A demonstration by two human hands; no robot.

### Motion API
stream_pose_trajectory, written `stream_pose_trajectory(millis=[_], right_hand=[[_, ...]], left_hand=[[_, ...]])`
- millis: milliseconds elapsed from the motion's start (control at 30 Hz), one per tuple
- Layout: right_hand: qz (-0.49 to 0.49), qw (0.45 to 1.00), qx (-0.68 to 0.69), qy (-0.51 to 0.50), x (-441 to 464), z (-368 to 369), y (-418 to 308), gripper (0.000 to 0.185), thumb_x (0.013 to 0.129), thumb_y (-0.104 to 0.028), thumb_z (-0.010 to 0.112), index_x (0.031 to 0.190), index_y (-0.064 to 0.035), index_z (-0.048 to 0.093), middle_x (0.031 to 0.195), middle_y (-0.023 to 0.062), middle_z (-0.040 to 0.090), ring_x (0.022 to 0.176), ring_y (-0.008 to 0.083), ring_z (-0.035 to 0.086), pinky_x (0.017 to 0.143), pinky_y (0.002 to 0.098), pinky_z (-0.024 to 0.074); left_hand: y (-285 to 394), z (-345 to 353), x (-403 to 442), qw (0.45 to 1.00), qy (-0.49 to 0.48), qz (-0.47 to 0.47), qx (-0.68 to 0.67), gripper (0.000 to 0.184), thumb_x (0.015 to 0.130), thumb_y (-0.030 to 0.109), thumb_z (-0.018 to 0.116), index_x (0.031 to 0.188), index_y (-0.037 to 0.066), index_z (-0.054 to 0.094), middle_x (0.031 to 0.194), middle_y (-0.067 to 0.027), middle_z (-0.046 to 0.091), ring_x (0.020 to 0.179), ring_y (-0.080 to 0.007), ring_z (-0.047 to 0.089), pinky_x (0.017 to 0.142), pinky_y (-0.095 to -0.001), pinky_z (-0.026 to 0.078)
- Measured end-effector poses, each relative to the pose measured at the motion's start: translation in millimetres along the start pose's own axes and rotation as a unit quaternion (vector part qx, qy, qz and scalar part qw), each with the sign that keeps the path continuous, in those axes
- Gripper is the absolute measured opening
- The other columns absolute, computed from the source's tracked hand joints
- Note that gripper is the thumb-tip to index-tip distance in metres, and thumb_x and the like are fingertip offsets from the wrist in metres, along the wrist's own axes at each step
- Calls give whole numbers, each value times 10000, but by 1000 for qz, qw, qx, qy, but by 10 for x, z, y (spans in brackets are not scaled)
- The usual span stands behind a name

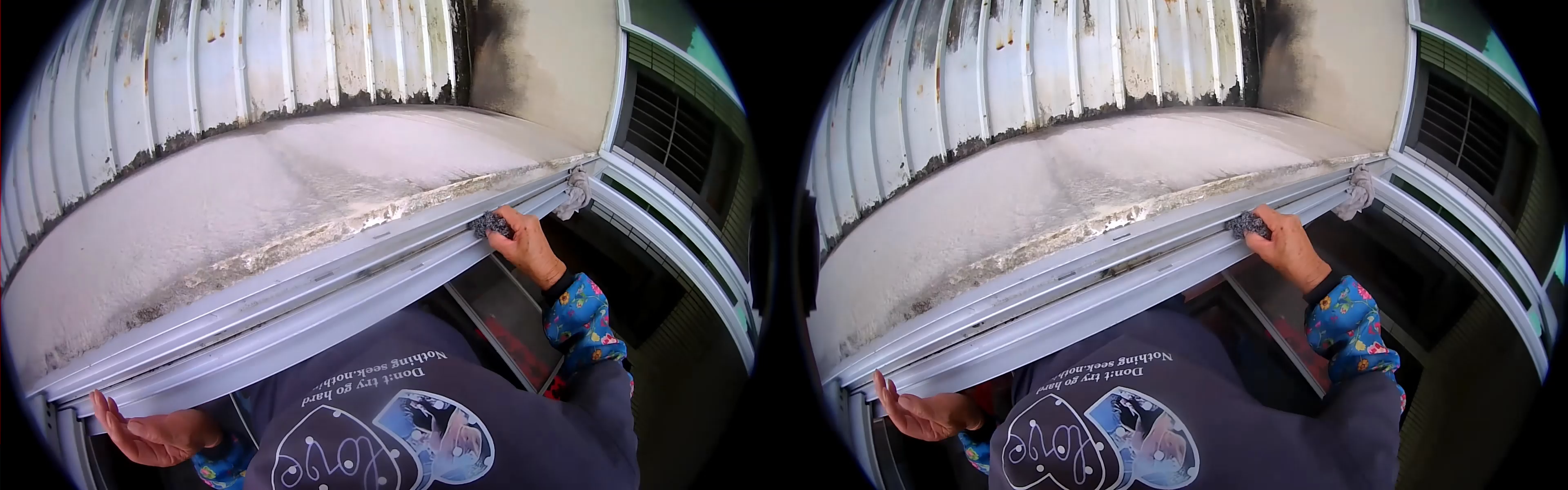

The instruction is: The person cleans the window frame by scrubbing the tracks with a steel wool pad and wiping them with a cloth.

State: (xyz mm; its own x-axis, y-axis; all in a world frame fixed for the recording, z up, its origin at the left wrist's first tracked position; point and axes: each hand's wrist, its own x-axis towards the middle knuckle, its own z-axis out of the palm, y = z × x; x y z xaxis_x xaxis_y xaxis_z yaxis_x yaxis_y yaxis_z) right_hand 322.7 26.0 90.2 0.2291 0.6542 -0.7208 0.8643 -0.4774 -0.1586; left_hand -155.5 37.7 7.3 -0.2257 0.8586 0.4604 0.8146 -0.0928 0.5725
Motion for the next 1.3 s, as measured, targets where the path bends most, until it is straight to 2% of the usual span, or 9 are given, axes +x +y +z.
stream_pose_trajectory(millis=[467, 600, 633, 700, 967, 1100, 1167, 1200, 1300], right_hand=[[-212, 973, 75, -56, -25, 571, -949, 223, 760, -110, 654, 933, -27, 541, 743, 180, 591, 688, 379, 601, 592, 402, 487], [-155, 987, 21, -37, -36, 391, -618, 217, 770, -122, 665, 936, -26, 562, 712, 182, 593, 653, 374, 606, 565, 379, 486], [-118, 992, 19, -30, -37, 341, -480, 204, 770, -97, 692, 931, -13, 599, 714, 163, 597, 620, 289, 621, 556, 312, 479], [-99, 995, 16, -18, -52, 286, -453, 208, 774, -97, 690, 934, -9, 589, 697, 162, 593, 607, 276, 621, 549, 314, 480], [-333, 938, 85, -41, -5, 949, -1551, 229, 763, -148, 639, 877, -36, 475, 684, 156, 568, 628, 372, 580, 549, 430, 461], [-307, 949, 72, -3, -52, 834, -1323, 220, 757, -140, 644, 903, -36, 517, 675, 171, 573, 635, 383, 590, 560, 430, 475], [-183, 982, 37, -37, -77, 560, -990, 173, 776, -86, 656, 905, -7, 574, 686, 173, 579, 591, 319, 591, 538, 344, 462], [-136, 990, 6, -33, -90, 418, -855, 178, 784, -132, 639, 902, -24, 563, 689, 204, 590, 649, 385, 603, 575, 404, 483], [-89, 996, 2, -15, -80, 337, -564, 186, 781, -119, 653, 909, -16, 566, 684, 201, 590, 626, 385, 593, 562, 379, 481]], left_hand=[[-3, 24, -55, 999, 34, -14, -6, 344, 988, 78, 279, 1161, -36, 554, 1168, -214, 612, 1122, -330, 579, 987, -389, 451], [-21, 20, -43, 999, 39, -6, 15, 344, 992, 62, 274, 1146, -39, 565, 1147, -213, 624, 1109, -318, 592, 950, -370, 477], [-23, 25, -52, 999, 46, -7, 9, 345, 993, 60, 273, 1142, -40, 568, 1142, -213, 627, 1104, -316, 596, 941, -365, 484], [-56, 23, -59, 998, 58, 4, 6, 340, 997, 73, 282, 1132, -39, 573, 1132, -218, 631, 1089, -327, 605, 928, -379, 496], [-105, 34, -134, 994, 91, 2, -55, 309, 949, 25, 323, 1154, -74, 534, 1159, -275, 596, 1119, -368, 573, 987, -423, 422], [-101, 32, -124, 994, 89, 8, -61, 308, 948, 21, 317, 1149, -67, 532, 1169, -273, 592, 1122, -355, 573, 975, -415, 429], [-108, 27, -134, 995, 86, 6, -49, 310, 952, 32, 308, 1143, -60, 534, 1176, -270, 590, 1125, -347, 572, 971, -406, 432], [-102, 29, -131, 995, 85, 8, -44, 312, 956, 38, 303, 1141, -55, 536, 1178, -265, 591, 1127, -343, 572, 969, -402, 434], [-71, 32, -111, 996, 75, 12, -38, 319, 968, 55, 289, 1143, -39, 538, 1181, -250, 594, 1129, -333, 573, 964, -391, 438]])
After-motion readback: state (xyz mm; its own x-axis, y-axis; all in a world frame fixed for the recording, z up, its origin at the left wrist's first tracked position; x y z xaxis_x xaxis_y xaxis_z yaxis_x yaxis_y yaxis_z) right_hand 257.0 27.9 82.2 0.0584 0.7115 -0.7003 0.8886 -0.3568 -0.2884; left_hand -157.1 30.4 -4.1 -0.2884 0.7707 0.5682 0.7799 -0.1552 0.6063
